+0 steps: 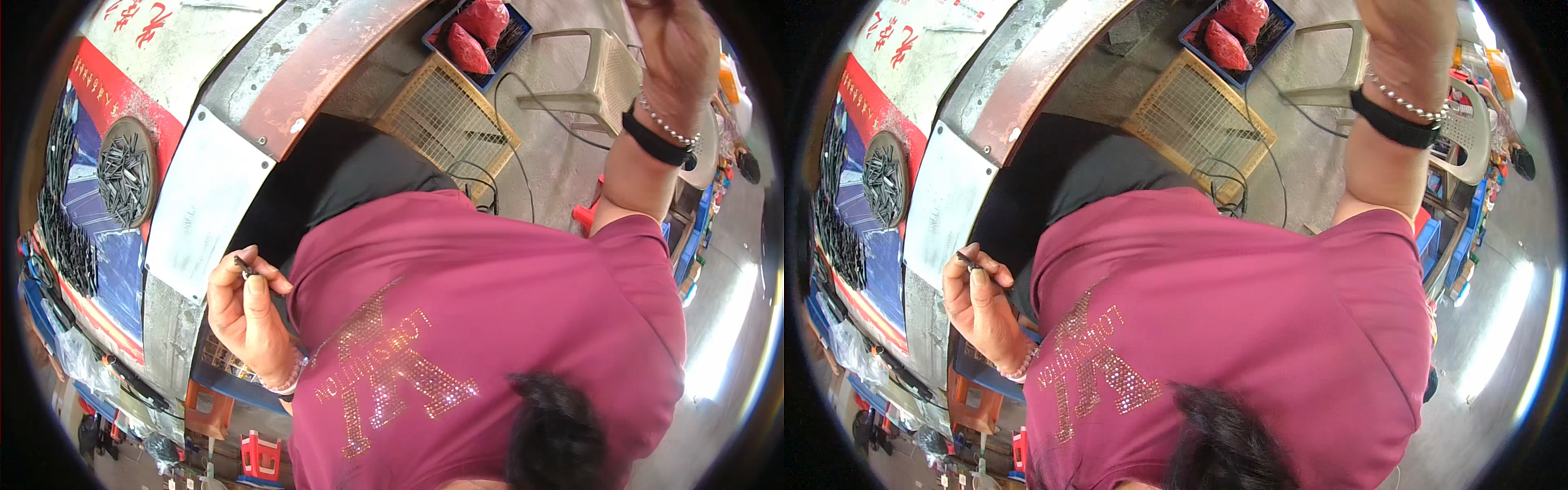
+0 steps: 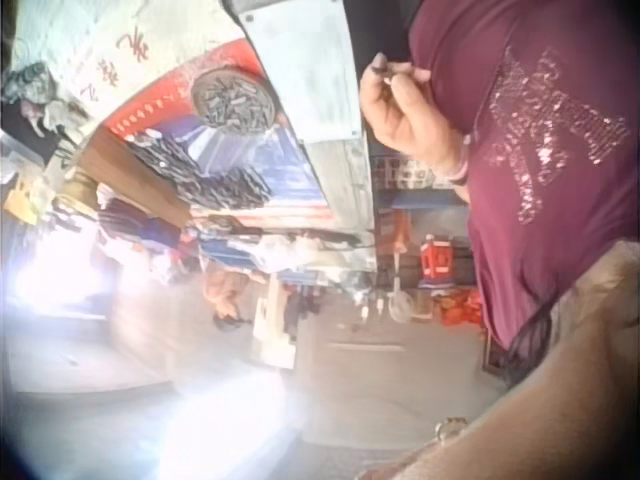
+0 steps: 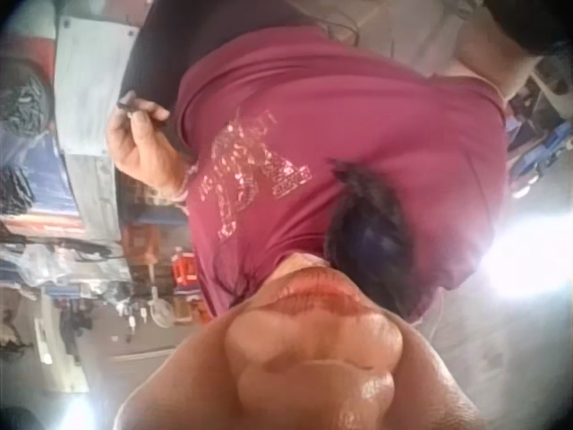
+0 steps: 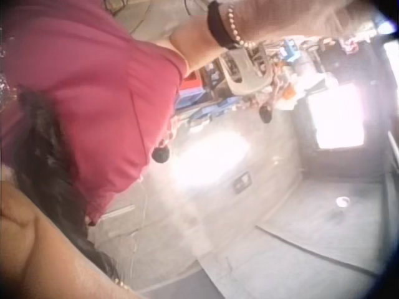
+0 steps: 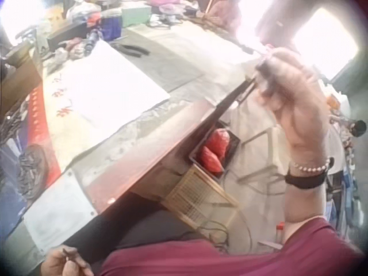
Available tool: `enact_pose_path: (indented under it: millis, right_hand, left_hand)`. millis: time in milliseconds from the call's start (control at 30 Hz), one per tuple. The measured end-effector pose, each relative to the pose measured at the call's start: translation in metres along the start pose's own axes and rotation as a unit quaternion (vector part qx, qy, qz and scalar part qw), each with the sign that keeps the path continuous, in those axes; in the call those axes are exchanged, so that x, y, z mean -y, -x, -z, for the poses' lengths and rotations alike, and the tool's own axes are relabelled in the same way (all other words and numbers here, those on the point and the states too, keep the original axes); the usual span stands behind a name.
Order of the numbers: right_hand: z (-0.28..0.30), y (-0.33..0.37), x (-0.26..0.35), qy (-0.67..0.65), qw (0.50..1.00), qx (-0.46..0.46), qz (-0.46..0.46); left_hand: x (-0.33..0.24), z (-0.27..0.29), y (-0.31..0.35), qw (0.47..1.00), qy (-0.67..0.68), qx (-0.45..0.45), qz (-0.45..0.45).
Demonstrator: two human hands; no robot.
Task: The person repeatedly picks small metal pieces from a tray and a bowl, then uses pliers to attach them to a black cord. The person places the assembled pieces onto a pile on the table and occasionally adjusts the cord on their wrist.
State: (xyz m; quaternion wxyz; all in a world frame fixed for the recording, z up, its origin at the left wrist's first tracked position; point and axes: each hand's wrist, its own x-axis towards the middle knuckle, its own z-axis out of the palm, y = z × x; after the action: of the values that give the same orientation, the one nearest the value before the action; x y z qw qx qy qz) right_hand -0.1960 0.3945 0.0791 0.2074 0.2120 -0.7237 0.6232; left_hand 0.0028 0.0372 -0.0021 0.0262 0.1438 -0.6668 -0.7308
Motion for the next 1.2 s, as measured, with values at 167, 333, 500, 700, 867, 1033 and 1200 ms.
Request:
enact_pose_path:
  millis: [167, 333, 500, 700, 867, 1033, 1200]
  right_hand:
    - [-0.020, 0.023, -0.001, 0.011, 0.988, 0.113, -0.107]
    - [-0.049, 0.037, 0.012, 0.025, 0.969, 0.135, -0.204]
    - [-0.071, 0.040, 0.020, 0.039, 0.963, 0.103, -0.244]
    - [-0.097, 0.058, 0.008, -0.005, 0.926, 0.250, -0.282]
    - [-0.158, 0.089, 0.000, -0.194, 0.840, 0.365, -0.352]
    - [-0.201, 0.106, 0.007, -0.274, 0.784, 0.380, -0.406]
    - [-0.216, 0.103, 0.006, -0.282, 0.781, 0.419, -0.369]
  left_hand:
    - [-0.003, 0.001, 0.001, 1.000, -0.002, 0.006, -0.008]
    - [-0.001, 0.002, 0.007, 1.000, -0.003, -0.008, 0.002]
    - [0.000, 0.005, 0.008, 1.000, 0.007, 0.002, 0.001]
    - [0.000, 0.003, 0.009, 0.999, 0.012, 0.013, 0.029]
    - [-0.003, 0.006, 0.010, 0.995, 0.039, 0.032, 0.084]
    - [-0.003, 0.016, 0.011, 0.996, 0.024, 0.049, 0.068]
    - [-0.001, 0.024, 0.018, 0.995, 0.053, 0.030, 0.084]
